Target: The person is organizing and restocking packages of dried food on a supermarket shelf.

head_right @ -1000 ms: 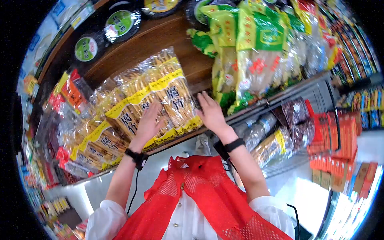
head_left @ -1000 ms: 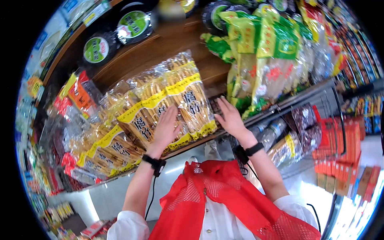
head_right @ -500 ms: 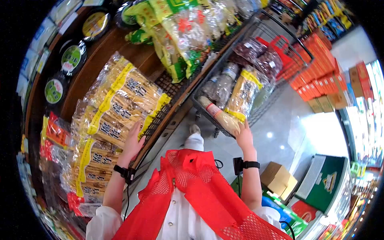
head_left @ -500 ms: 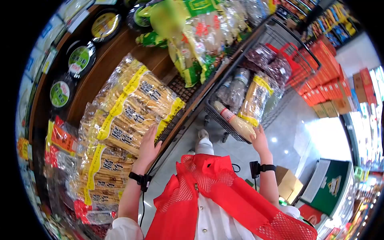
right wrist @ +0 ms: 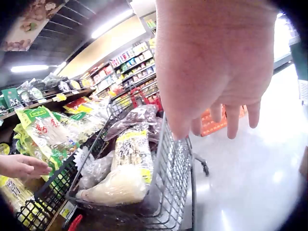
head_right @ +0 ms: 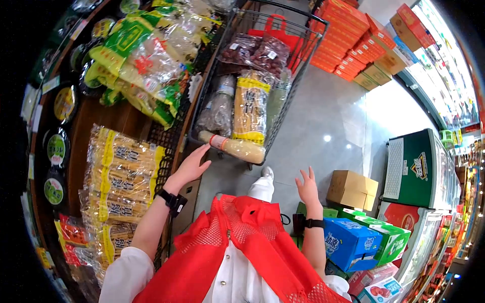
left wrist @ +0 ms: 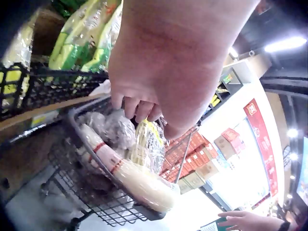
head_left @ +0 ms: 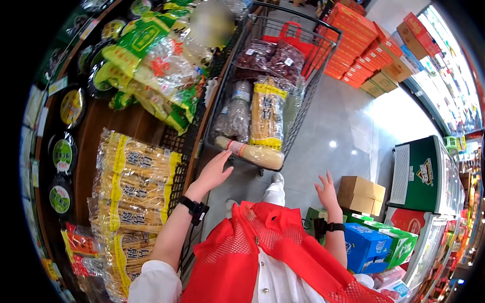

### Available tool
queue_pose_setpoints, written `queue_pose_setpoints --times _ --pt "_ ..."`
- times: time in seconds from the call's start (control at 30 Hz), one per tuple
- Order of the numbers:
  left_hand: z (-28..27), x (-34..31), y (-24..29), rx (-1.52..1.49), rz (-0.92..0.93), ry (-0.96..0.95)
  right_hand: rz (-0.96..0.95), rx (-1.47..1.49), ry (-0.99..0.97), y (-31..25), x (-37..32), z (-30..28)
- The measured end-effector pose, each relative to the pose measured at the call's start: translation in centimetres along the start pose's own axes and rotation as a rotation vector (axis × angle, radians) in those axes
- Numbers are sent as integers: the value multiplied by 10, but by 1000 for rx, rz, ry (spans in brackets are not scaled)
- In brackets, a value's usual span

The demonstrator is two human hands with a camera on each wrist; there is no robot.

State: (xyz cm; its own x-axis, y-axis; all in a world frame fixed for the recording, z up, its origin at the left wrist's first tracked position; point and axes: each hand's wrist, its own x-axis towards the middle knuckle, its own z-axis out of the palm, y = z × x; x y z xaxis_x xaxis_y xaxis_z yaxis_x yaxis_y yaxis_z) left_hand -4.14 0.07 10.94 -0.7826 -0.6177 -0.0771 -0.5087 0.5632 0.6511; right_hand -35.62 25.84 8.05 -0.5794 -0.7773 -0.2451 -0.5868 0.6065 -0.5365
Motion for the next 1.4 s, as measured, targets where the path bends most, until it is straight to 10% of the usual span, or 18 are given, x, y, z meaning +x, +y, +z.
queue_pose_setpoints --times 0.43,0.73,0.93,1.0,1.4 --pt "131 225 -77 -408 -405 220 115 -69 -1 105 115 -112" --pt "118 263 -36 -474 -832 261 116 -55 -43 149 155 -148" --pt "123 277 4 -407 -707 -111 103 -23 -101 152 173 -141" --pt "135 269 11 86 -316 119 82 -18 -106 144 184 -143" --pt "17 223 131 -865 -284 549 -269 -3 -145 78 245 -123"
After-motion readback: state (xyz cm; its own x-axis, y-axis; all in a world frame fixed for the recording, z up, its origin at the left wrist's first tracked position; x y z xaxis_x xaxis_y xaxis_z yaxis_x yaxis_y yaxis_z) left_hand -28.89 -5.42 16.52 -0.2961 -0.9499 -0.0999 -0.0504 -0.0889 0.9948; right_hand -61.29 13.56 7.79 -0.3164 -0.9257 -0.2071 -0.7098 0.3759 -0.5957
